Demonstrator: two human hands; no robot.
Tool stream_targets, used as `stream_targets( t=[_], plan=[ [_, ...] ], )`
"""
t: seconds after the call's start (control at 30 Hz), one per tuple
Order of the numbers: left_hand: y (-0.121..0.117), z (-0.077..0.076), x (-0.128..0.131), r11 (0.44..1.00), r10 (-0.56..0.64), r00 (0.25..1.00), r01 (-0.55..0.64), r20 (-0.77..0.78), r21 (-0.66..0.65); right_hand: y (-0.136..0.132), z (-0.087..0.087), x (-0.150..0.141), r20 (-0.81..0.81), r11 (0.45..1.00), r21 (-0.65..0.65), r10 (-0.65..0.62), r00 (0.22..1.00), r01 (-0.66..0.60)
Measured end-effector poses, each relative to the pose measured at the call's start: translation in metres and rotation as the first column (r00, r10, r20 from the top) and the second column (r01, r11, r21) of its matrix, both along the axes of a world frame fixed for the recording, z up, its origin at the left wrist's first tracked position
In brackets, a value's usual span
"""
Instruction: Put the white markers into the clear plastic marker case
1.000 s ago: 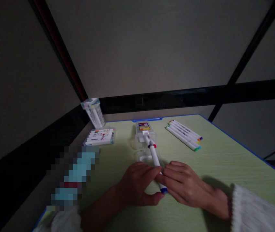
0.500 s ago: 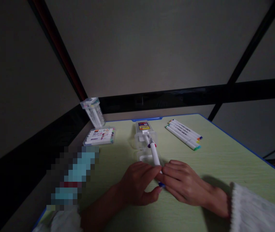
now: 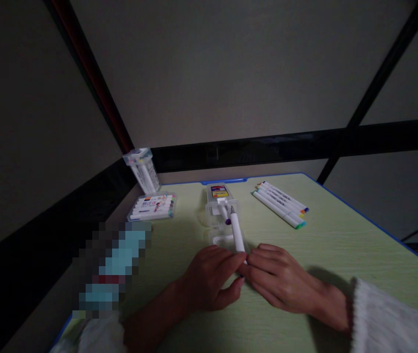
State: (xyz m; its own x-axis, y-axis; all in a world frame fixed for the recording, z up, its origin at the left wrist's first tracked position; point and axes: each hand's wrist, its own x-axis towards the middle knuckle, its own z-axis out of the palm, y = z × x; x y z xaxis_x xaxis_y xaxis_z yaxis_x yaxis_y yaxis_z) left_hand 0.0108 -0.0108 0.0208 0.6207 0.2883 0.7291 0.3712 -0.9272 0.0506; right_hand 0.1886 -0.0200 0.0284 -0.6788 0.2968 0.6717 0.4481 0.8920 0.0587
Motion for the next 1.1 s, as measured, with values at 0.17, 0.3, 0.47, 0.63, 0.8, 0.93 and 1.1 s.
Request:
stream_targets(
  t=[0.17,0.3,0.47,0.63,0.8,0.93,1.1],
  plan=[
    [-0.0006,0.0006,-0.0003,1.0,-0.004,1.0,0.004,-0.004,-0.008,0.0004,-0.0011,-0.0002,-0.006,1.0,-0.007,0.011,1.0,-0.011],
    [-0.0012,0.0003,-0.0008,1.0,0.0,1.0,0.0,-0.013,-0.019,0.0,0.0005,-0.0002,-0.001,1.0,-0.008,0.014,1.0,-0.014],
    [-0.0008,-0.0004,-0.0004,1.0,0.022,1.0,-0.022,-0.01,0.007,-0.0002,0.0022,-0.001,-0.005,1.0,0.016,0.001,1.0,-0.001],
    [-0.0006,-0.0005,-0.0002,1.0,0.024,0.999,-0.024,-0.023,0.001,-0.0012,0.0005,0.0001,0.002,1.0,0.007,-0.002,1.0,0.002],
    [-0.0016,-0.0007,-0.0005,0.998,0.055,0.998,-0.055,-0.034,0.012,-0.0006,0.0007,0.0006,0.012,1.0,0.0,0.002,1.0,-0.002],
    [-0.0006,-0.0025,-0.0008,0.998,0.053,0.998,-0.052,-0.034,0.024,0.0001,0.0017,-0.0005,0.005,1.0,0.009,0.005,1.0,-0.005],
    [0.0018,-0.0046,-0.0007,0.998,0.051,0.998,-0.049,-0.039,0.038,-0.0006,-0.0003,-0.0006,0.026,1.0,0.011,-0.005,1.0,0.004]
  ],
)
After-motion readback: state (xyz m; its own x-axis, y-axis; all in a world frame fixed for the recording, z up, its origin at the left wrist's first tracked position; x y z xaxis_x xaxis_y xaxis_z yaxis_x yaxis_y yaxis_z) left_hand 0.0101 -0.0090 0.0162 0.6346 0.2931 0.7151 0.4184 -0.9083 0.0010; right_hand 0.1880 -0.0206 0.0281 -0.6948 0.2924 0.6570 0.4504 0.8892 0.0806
